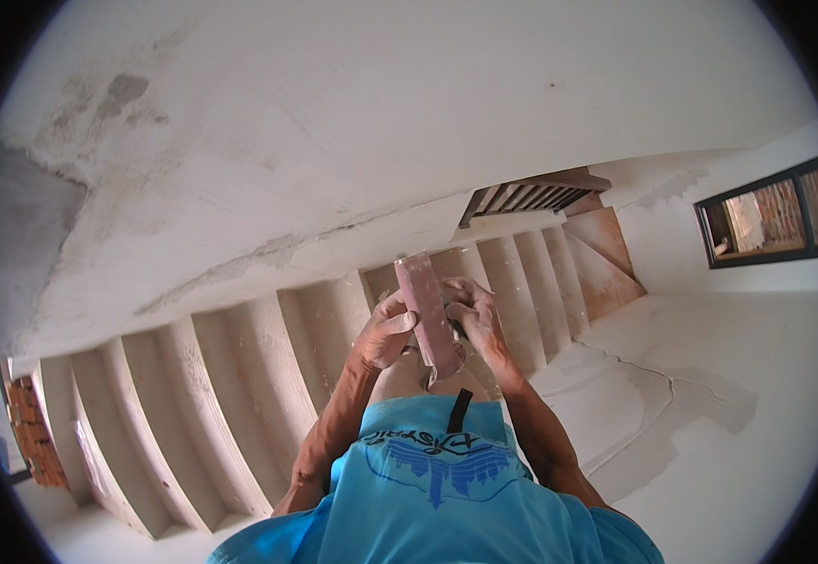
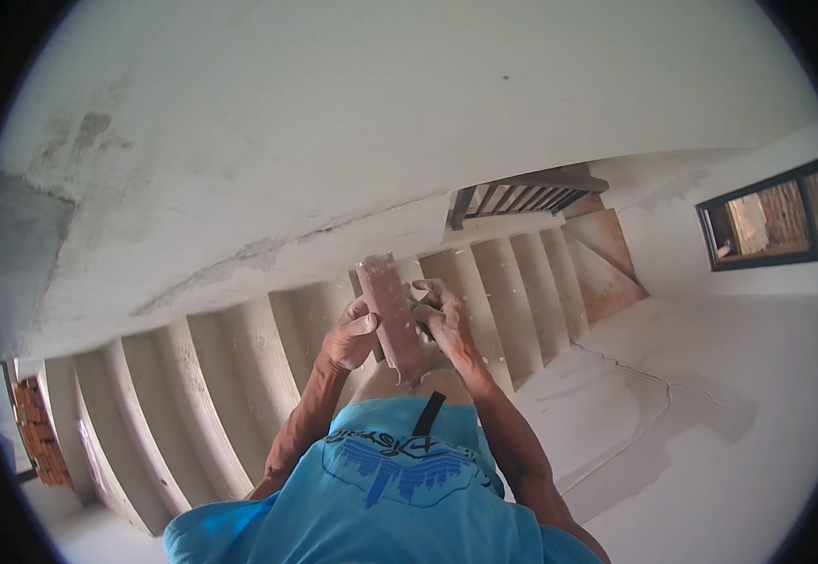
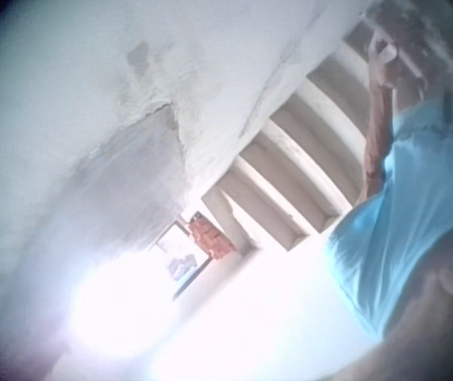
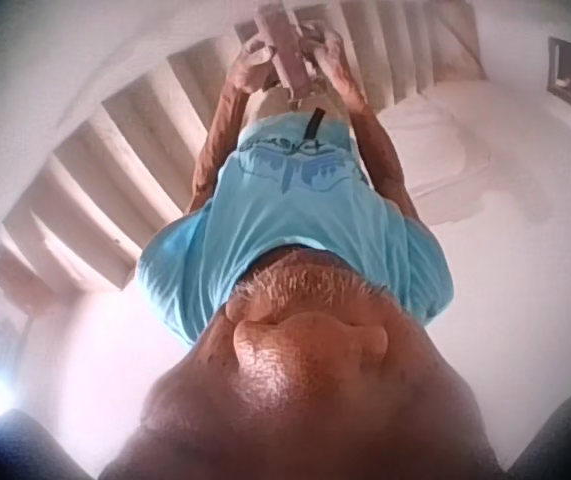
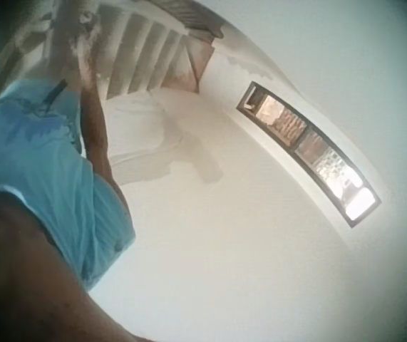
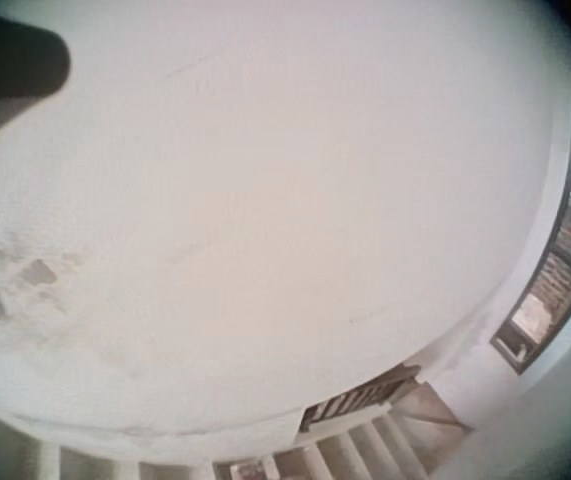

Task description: The person uses a trowel and a wooden float to apply and smooth plaster on the walls and ceiling of a stairwell. They work on the curved ceiling surface and the vertical wall sections adjacent to the stairs, moving up and down the steps to reach different areas.

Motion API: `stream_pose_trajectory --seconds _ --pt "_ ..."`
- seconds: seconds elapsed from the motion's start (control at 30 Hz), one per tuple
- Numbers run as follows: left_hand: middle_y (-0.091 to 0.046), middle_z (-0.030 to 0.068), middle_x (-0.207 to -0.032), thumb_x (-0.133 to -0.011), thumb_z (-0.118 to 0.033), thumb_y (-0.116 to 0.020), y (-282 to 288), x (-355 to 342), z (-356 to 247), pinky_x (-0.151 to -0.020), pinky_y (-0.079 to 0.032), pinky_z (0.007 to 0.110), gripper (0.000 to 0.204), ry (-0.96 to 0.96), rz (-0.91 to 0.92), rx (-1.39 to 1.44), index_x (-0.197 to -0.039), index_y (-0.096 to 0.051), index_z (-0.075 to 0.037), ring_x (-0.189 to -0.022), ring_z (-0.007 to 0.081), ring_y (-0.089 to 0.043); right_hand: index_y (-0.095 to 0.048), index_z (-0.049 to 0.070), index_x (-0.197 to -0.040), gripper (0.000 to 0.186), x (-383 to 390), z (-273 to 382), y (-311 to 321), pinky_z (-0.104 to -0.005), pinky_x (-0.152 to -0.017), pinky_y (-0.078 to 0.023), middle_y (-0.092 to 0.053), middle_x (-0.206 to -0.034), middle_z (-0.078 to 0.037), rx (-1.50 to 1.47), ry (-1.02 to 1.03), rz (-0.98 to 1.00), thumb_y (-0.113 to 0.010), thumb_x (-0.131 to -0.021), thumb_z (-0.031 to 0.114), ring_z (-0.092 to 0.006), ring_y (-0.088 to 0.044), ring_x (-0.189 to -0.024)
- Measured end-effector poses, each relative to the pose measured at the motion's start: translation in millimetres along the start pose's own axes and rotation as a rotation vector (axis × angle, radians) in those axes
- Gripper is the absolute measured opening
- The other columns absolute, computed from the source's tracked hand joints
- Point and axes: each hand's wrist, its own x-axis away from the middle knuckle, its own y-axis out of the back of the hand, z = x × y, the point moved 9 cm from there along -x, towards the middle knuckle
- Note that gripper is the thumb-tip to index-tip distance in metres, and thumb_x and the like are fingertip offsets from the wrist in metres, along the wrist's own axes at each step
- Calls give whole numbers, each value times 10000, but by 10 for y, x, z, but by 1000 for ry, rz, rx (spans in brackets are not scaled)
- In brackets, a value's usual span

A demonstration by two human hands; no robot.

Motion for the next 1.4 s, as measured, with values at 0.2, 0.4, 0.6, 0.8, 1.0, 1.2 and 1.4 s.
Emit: stream_pose_trajectory --seconds 0.2,0.4,0.6,0.8,1.0,1.2,1.4 --pt "-605 80 -1284 -741 -365 -864 -41 -81 -29 -1052 -417 398 797 -10 29 -117 -1379 -513 -41 -1196 225 -558 -648 -2 -1036 232 23 -184 -62 -263 -519 -486 -651 -802 -44 -356 -166 109 -537 -837 43 -106 -580 -599" --pt "-614 81 -1260 -748 -371 -862 30 -99 33 -1040 -424 408 772 14 1 -52 -1361 -525 -45 -1184 230 -564 -657 25 -1027 207 26 -157 -84 -240 -588 -515 -656 -842 -30 -364 -169 128 -516 -878 50 -88 -600 -679" --pt "-622 78 -1232 -759 -384 -857 37 -167 12 -1025 -437 406 750 -68 -34 14 -1343 -532 -43 -1163 227 -574 -633 -30 -1184 349 47 -35 16 -303 -884 -493 -685 -998 -102 -124 -9 59 -468 -899 85 -175 -640 -955" --pt "-631 79 -1198 -789 -351 -839 -27 -233 -20 -997 -457 394 701 -82 0 48 -1333 -526 -38 -1143 219 -581 -613 -35 -1203 396 311 532 42 -340 -919 -494 -664 -1120 -158 69 256 -89 -565 -885 196 -254 -654 -1012" --pt "-634 103 -1141 -841 -285 -795 21 -285 20 -889 -535 375 601 -135 -195 -46 -1304 -519 -20 -1019 214 -635 -561 -13 -1207 505 540 1054 -188 -429 -868 -513 -623 -1065 -202 719 482 -173 -690 -774 212 -380 -629 -983" --pt "-645 109 -1125 -869 -254 -769 -68 -276 -61 -782 -572 313 553 -210 -347 -341 -1304 -530 -8 -981 186 -646 -557 11 -1033 265 420 700 -57 -468 -656 -505 -620 -838 -218 653 314 -312 -610 -789 100 -404 -619 -730" --pt "-659 72 -1140 -969 -318 -641 -114 -229 -62 -846 -478 280 484 -152 -312 -320 -1312 -550 11 -982 132 -607 -596 -44 -1015 254 405 428 237 -359 -695 -493 -614 -853 -192 235 126 -301 -524 -813 91 -243 -610 -762"
